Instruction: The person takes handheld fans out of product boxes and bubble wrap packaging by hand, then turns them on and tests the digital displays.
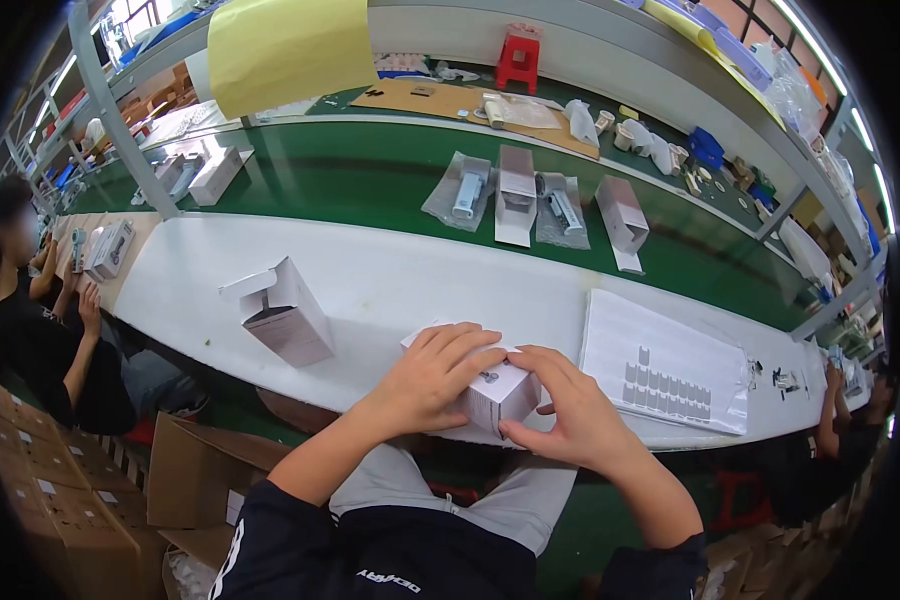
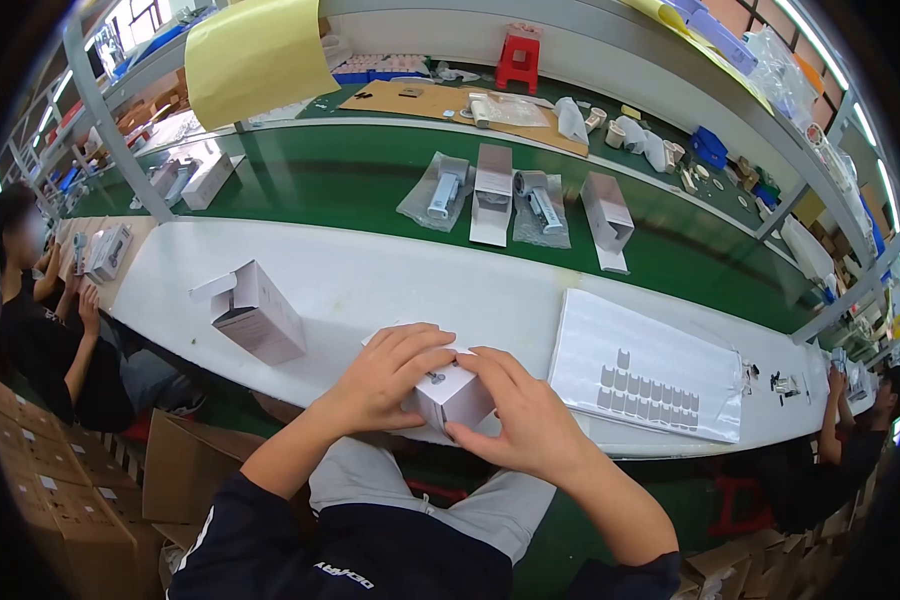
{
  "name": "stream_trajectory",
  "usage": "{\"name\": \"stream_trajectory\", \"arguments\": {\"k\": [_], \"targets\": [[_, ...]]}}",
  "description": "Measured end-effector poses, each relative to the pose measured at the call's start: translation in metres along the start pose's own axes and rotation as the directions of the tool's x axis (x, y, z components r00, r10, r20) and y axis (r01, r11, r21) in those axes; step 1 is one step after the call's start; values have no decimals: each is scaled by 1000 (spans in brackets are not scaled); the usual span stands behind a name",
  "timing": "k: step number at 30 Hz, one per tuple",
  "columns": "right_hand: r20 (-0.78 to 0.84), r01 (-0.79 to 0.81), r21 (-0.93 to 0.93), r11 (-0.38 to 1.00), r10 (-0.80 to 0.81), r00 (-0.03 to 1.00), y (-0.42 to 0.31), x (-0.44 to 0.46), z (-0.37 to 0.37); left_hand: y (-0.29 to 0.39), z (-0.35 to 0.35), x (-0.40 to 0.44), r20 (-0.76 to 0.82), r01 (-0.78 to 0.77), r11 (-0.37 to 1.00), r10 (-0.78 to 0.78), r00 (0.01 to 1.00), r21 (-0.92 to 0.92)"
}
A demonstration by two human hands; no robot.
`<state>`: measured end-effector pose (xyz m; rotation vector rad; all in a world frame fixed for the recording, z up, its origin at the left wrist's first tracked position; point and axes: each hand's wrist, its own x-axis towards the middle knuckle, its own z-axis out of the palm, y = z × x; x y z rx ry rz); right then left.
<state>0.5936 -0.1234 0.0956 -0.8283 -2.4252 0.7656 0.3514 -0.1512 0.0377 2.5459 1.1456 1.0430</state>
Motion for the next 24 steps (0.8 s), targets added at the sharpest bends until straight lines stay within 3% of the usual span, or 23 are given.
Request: {"name": "stream_trajectory", "arguments": {"k": [11, 17, 20, 24], "targets": [[84, -91, -66, 994, 96, 992, -2, -26, -4, 9, 17, 11, 64, -42, 994, 36, 997, 101], [92, -14, -16, 1000, 16, 996, 19, -39, -13, 9, 23, 20, 99, -60, 996, 53, 994, 68], [5, 45, 11, 999, -45, 999, 27, -42, -13, 10, 30, 24, 106, -59, 997, 53, 993, 56], [22, 35, 50, 998, -36, 999, 42, -45, -14, 11, 31, 30, 99, -49, 998, 52, 994, -31]]}}
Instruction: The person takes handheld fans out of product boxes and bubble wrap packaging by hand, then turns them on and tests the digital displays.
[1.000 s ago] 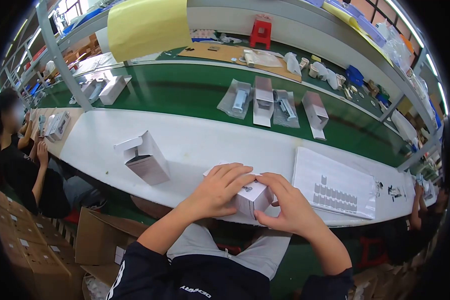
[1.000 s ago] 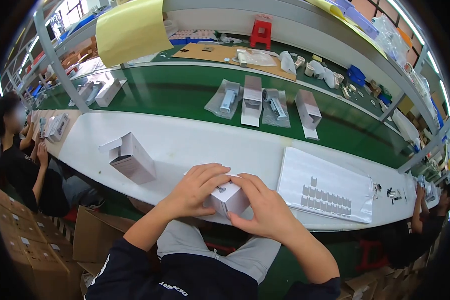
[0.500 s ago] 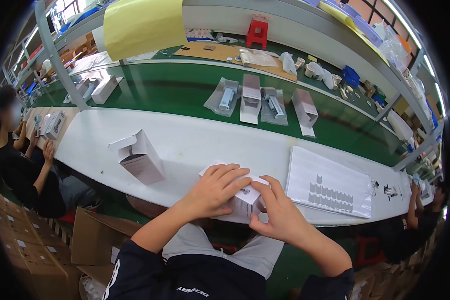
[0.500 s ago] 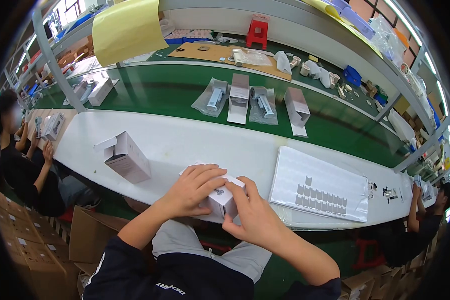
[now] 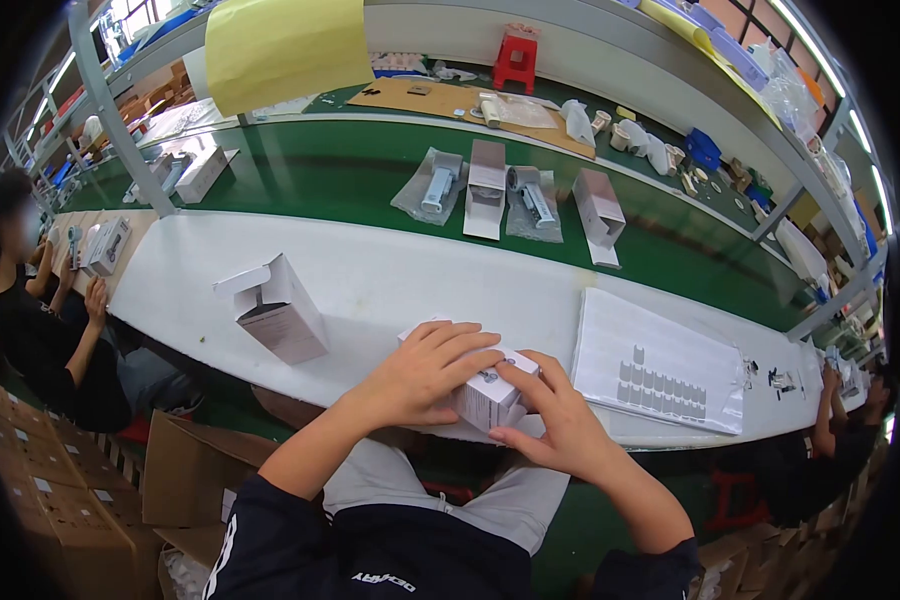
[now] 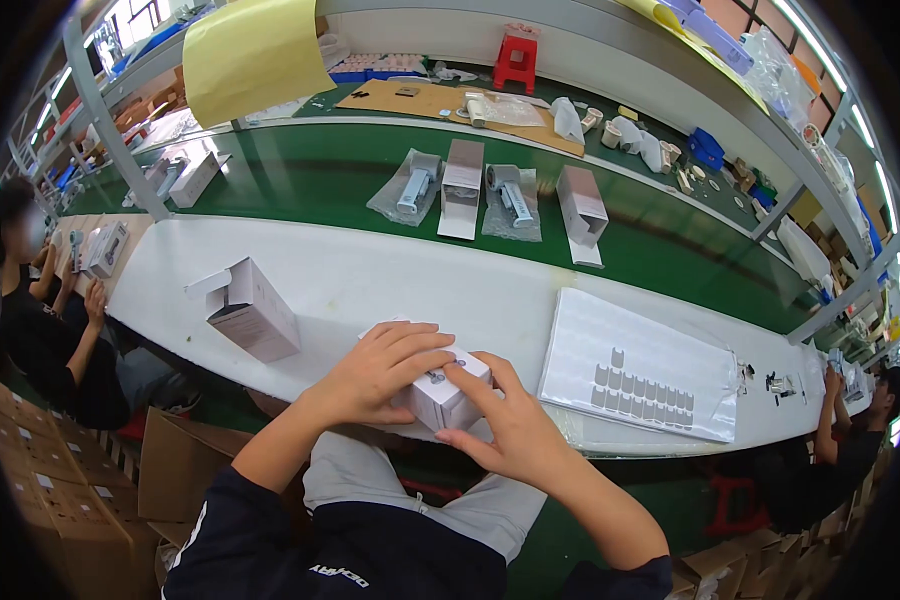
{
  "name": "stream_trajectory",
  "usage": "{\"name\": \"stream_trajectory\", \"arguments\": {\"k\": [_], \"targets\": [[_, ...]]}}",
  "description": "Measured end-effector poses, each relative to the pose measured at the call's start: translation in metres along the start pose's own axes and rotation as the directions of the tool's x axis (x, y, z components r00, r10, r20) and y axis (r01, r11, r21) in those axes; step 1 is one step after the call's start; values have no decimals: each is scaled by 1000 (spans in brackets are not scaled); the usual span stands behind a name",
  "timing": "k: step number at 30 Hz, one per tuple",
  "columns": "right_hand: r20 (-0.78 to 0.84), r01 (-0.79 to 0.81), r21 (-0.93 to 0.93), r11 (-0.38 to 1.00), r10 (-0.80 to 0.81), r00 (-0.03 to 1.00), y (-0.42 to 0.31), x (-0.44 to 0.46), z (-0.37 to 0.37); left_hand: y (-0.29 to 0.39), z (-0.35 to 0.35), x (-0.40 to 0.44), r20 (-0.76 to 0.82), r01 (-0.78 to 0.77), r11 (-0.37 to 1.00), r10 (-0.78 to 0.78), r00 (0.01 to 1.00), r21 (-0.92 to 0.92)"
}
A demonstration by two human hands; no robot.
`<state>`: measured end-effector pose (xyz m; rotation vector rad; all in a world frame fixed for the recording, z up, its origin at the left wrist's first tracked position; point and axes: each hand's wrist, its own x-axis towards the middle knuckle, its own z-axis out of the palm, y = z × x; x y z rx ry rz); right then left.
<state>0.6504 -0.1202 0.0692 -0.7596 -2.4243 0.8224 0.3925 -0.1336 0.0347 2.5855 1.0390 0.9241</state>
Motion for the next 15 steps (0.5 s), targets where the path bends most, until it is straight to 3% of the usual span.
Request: {"name": "stream_trajectory", "arguments": {"k": [11, 15], "targets": [[51, -84, 262, 961, 74, 996, 25, -19, -17, 2, 15, 18, 44, -18, 1000, 19, 999, -19], [36, -5, 177, 984, -2, 999, 25, -24, -23, 1, 23, 20, 43, -33, 999, 33, 999, -2]]}}
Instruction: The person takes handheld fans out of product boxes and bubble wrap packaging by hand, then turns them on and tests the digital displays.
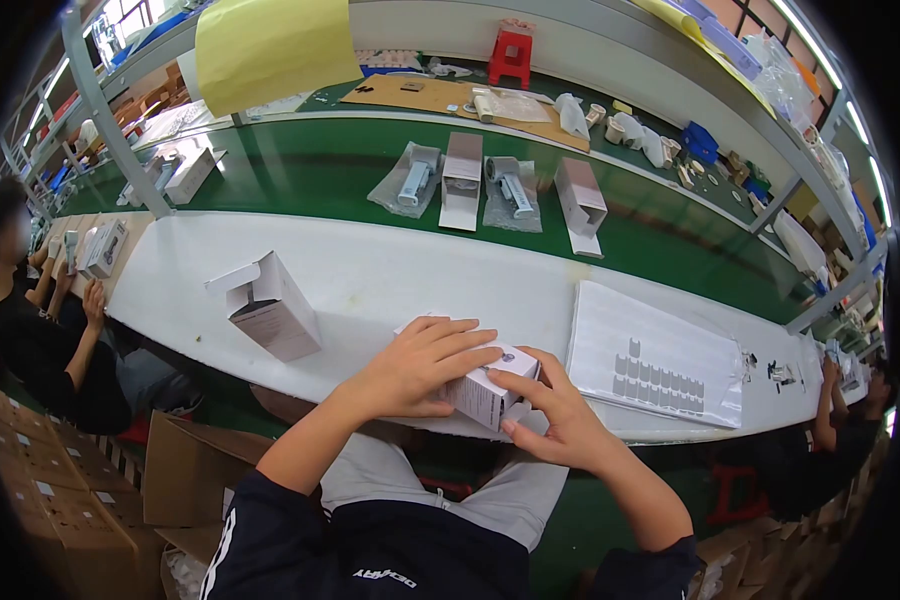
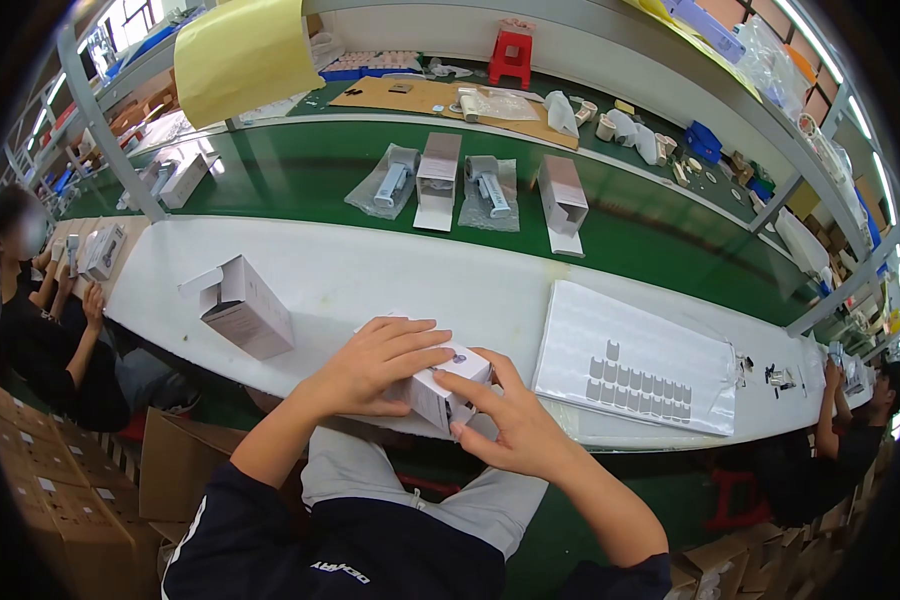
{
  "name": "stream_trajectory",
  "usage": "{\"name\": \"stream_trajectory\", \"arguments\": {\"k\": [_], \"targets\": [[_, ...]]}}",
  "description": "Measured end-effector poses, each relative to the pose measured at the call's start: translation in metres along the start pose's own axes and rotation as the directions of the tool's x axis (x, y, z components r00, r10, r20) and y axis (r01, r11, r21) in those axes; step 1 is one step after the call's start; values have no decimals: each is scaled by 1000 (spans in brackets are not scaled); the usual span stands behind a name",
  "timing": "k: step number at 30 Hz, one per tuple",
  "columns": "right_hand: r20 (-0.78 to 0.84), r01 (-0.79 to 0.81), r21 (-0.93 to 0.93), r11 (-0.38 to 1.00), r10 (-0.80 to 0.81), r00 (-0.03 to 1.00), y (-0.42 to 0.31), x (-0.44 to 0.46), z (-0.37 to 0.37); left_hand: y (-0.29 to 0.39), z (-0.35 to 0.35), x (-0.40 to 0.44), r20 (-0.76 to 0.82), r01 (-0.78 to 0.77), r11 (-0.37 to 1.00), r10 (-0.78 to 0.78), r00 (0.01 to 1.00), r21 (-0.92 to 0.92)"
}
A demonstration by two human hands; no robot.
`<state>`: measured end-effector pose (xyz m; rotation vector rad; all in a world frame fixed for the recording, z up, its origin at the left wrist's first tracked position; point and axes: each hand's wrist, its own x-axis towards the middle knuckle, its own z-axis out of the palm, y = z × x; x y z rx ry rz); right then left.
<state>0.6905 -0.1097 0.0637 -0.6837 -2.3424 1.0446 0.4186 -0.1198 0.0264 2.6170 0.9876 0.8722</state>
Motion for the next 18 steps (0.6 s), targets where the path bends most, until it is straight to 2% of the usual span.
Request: {"name": "stream_trajectory", "arguments": {"k": [2, 14, 17, 18], "targets": [[-11, 59, -23, 998, -59, 998, 6, -2, -1, 4, -1, 3, 7, 7, 1000, -7, 1000, -2], [67, 135, -96, 986, -129, 989, 24, -22, -31, 13, 16, 21, 25, -8, 1000, 9, 1000, -15], [-33, -100, 60, 993, 102, 994, 7, -22, -30, 19, 19, 25, 8, 15, 1000, -15, 1000, -12], [-80, -65, 0, 998, 65, 995, 7, -23, -25, 21, 20, 27, -1, 22, 1000, -22, 1000, -9]]}}
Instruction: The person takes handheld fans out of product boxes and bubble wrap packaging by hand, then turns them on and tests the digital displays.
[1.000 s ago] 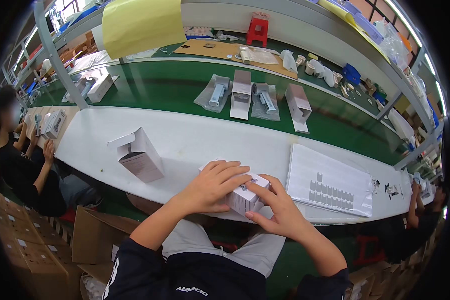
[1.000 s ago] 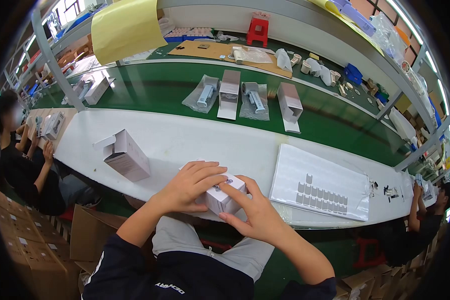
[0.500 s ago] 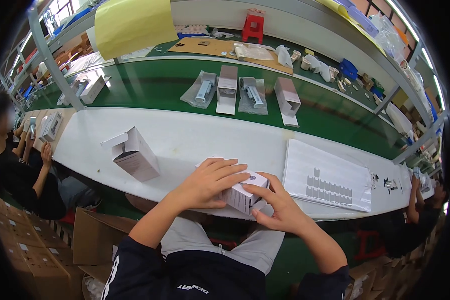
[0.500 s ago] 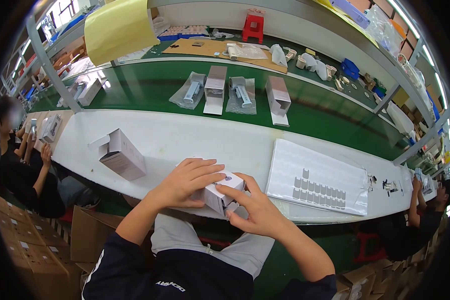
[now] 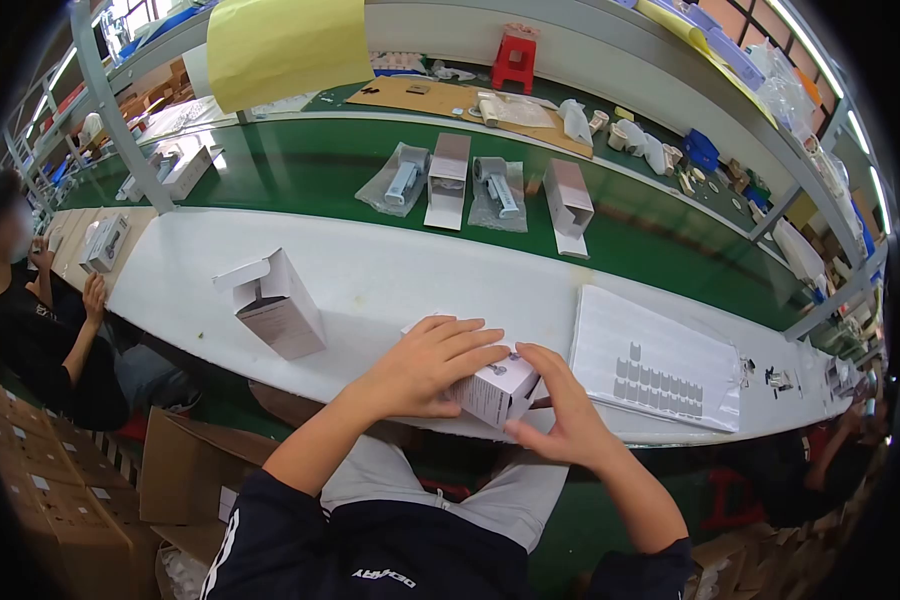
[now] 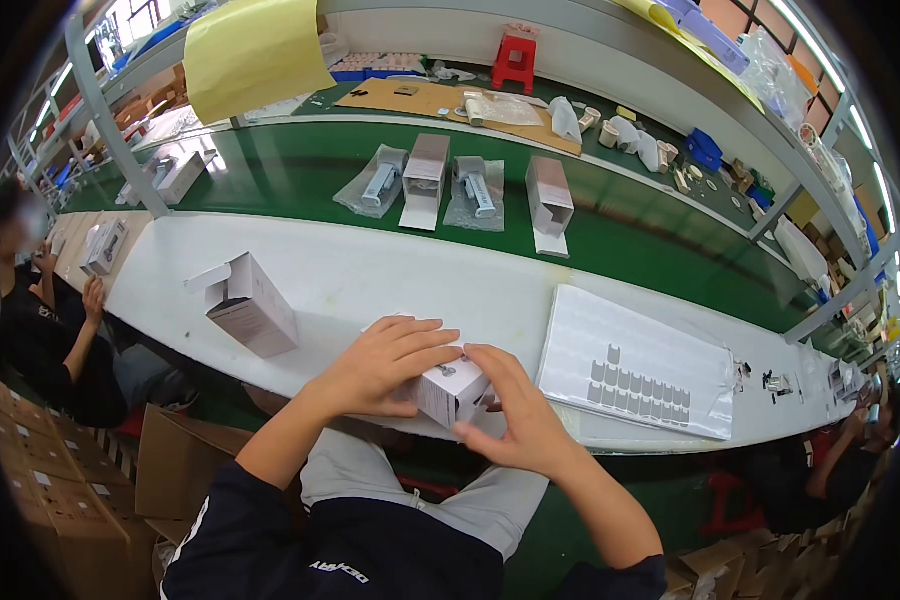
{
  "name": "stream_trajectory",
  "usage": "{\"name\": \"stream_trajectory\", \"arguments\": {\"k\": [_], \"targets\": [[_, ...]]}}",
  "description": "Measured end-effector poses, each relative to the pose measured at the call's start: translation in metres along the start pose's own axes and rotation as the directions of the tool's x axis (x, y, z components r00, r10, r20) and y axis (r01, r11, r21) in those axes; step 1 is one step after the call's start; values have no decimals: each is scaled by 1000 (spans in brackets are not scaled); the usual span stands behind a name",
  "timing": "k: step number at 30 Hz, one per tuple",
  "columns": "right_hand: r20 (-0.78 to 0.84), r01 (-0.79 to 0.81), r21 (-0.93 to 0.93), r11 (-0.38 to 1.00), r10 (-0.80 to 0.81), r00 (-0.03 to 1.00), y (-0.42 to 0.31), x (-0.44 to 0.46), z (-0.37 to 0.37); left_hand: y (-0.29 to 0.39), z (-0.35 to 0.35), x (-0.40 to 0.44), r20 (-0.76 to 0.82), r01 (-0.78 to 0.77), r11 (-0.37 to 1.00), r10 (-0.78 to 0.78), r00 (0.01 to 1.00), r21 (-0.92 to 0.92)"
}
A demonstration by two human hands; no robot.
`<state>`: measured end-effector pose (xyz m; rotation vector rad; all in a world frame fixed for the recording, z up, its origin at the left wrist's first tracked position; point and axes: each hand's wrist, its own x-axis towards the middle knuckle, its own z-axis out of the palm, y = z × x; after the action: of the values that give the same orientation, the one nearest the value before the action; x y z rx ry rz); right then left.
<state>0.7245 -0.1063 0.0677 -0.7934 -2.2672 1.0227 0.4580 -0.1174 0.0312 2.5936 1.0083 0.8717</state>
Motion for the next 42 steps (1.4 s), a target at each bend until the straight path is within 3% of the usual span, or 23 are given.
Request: {"name": "stream_trajectory", "arguments": {"k": [3, 9, 24, 27, 31, 33, 34, 36, 39, 40, 42], "targets": [[-24, -1, -34, 999, 1, 1000, 5, -6, 9, 2, 6, 1, -32, -22, 999, 22, 999, 23], [40, 175, -33, 984, -173, 984, 19, -12, -9, 8, 9, 7, -38, -18, 999, 16, 999, -32], [196, 180, -63, 982, -164, 967, 39, -21, -45, 16, 33, 27, -43, -16, 1000, 17, 999, 4], [236, 94, 73, 993, -109, 966, 48, -37, -64, 7, 26, 22, -41, -50, 993, 46, 998, -104], [157, -9, 51, 999, 0, 988, 33, -50, -81, 9, 29, 23, -129, -44, 989, 25, 991, -143], [60, 12, -6, 1000, -11, 998, 18, -40, -76, 17, 35, 26, -159, 11, 997, -23, 987, -72], [-67, 107, -130, 986, -117, 991, 20, -36, -73, 17, 37, 30, -200, 20, 998, -33, 979, -67], [-262, 229, -385, 894, -344, 902, 27, -34, -65, 20, 45, 30, -279, 52, 996, -70, 958, -73], [-295, 160, -853, 498, -711, 638, 30, -32, -67, 36, 58, 35, -426, 68, 995, -95, 900, -78], [-271, 118, -900, 420, -749, 604, 30, -36, -62, 44, 67, 36, -447, 113, 979, -179, 876, -171], [-127, 136, -950, 281, -746, 653, 18, -39, -52, 60, 84, 42, -468, 184, 918, -342, 815, -351]]}}
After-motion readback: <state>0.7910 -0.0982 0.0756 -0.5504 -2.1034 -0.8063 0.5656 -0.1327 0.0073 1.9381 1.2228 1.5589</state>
